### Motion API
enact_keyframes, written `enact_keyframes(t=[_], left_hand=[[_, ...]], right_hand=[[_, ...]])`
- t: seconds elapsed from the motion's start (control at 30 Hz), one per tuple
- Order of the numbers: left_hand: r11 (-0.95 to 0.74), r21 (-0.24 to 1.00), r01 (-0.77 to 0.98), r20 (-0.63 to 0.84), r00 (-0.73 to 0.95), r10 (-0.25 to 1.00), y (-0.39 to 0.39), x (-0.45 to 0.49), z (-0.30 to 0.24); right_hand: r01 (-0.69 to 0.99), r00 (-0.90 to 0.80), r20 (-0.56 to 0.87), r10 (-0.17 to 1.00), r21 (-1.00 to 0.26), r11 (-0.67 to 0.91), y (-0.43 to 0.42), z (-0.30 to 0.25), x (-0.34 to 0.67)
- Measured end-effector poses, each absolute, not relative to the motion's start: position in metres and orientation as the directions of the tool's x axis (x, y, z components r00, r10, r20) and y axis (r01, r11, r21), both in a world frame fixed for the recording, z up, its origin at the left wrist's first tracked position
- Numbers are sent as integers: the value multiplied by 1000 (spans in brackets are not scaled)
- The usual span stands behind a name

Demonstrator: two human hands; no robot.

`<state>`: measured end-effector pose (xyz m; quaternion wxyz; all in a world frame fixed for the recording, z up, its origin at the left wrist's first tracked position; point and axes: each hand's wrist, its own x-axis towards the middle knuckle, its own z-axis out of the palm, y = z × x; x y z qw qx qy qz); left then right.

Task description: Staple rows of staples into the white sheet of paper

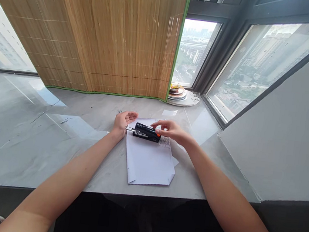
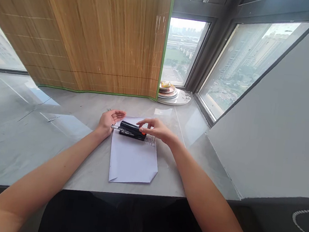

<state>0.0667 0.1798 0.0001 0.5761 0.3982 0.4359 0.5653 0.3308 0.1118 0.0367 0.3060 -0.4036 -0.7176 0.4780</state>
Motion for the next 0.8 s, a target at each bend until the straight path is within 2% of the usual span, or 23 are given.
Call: enact_keyframes(t=[0.1,0.17,0.23,0.37,0.47,0.53,0.6,0.7,0.8], left_hand=[[44,946,-322,-61,-41,997,178,68,1],[38,942,-334,-60,-56,997,176,70,3],[18,938,-347,-45,-71,996,173,72,4],[-91,901,-425,44,-119,992,164,76,13],[-48,844,-533,68,17,998,156,79,21],[118,810,-574,0,202,979,151,81,24],[269,768,-581,-82,327,942,147,84,25],[327,724,-607,-118,358,926,146,86,24],[319,712,-625,-142,316,938,150,87,20]], right_hand=[[351,-517,242,821,-815,461,109,30,315],[417,-506,314,803,-726,547,108,23,302],[454,-449,386,806,-678,578,106,17,292],[444,-278,502,819,-689,573,100,17,284],[515,-158,645,747,-592,620,97,20,286],[586,-227,710,667,-447,676,98,21,288],[633,-363,708,606,-290,718,100,20,290],[648,-504,647,572,-154,746,103,18,290],[640,-553,602,576,-136,756,105,17,287]])
